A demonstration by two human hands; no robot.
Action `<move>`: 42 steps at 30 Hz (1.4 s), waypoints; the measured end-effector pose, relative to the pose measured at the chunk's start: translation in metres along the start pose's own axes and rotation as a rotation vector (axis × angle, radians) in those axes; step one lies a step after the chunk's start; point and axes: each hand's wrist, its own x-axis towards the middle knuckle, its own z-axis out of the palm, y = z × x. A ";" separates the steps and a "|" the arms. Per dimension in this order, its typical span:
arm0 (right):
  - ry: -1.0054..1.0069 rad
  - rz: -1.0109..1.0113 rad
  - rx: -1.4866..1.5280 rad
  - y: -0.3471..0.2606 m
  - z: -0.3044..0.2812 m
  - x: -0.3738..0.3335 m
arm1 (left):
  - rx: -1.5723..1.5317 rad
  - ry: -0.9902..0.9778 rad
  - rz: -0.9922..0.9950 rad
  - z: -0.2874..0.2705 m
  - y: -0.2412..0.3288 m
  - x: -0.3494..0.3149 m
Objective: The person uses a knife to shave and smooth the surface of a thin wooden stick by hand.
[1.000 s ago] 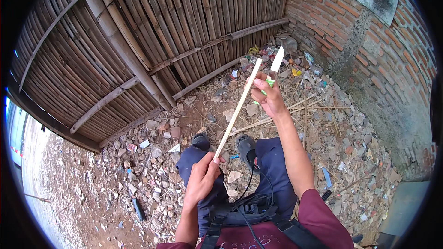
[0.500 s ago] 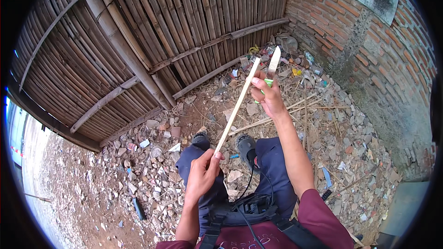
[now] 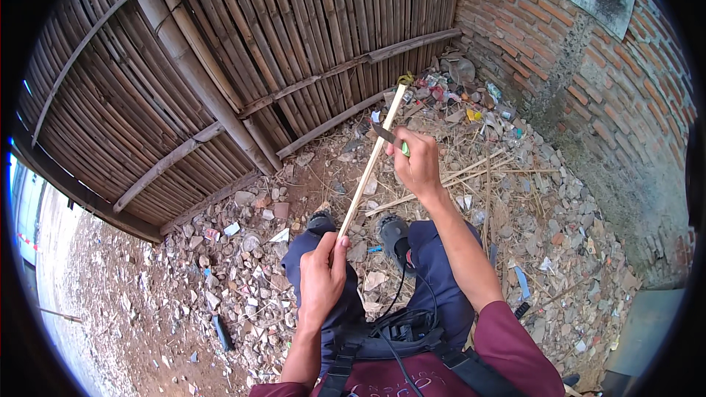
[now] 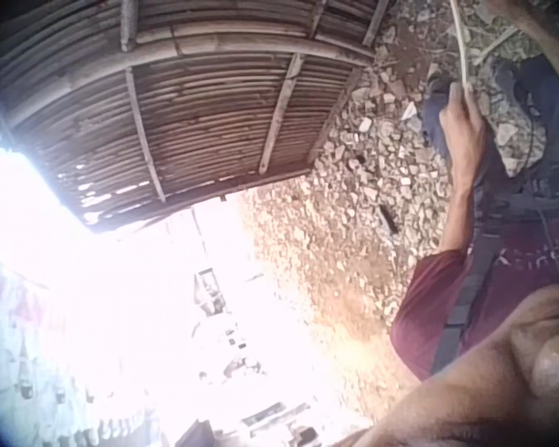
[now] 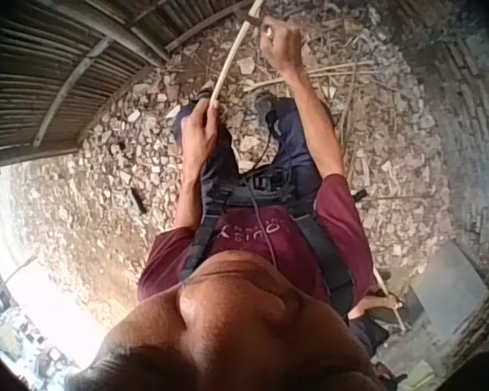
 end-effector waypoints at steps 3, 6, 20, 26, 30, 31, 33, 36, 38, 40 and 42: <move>0.006 -0.060 -0.149 -0.005 0.000 -0.001 | 0.004 0.025 0.020 0.002 0.004 -0.003; 0.064 -0.131 -0.212 -0.012 0.003 -0.001 | 0.016 0.041 0.047 0.003 0.009 -0.005; 0.078 -0.115 -0.223 -0.017 0.001 -0.001 | 0.036 0.081 0.090 0.010 0.010 -0.018; 0.089 -0.095 -0.231 -0.017 0.003 -0.002 | 0.045 0.065 0.081 0.009 0.015 -0.022; 0.146 -0.105 -0.234 -0.019 0.002 0.000 | 0.036 0.052 0.073 0.009 0.020 -0.023; 0.160 -0.099 -0.243 -0.019 0.003 0.001 | 0.036 0.049 0.075 0.009 0.020 -0.023; 0.173 -0.093 -0.252 -0.018 0.004 0.001 | 0.047 0.048 0.074 0.009 0.021 -0.021; 0.173 -0.093 -0.279 -0.015 0.005 0.002 | 0.058 0.046 0.074 0.009 0.021 -0.022; 0.177 -0.090 -0.301 -0.012 0.006 0.002 | 0.058 0.045 0.077 0.009 0.020 -0.023; 0.178 -0.093 -0.296 -0.011 0.008 0.002 | 0.063 0.058 0.086 0.009 0.020 -0.024; 0.178 -0.096 -0.289 -0.011 0.009 0.003 | 0.060 0.056 0.081 0.008 0.021 -0.025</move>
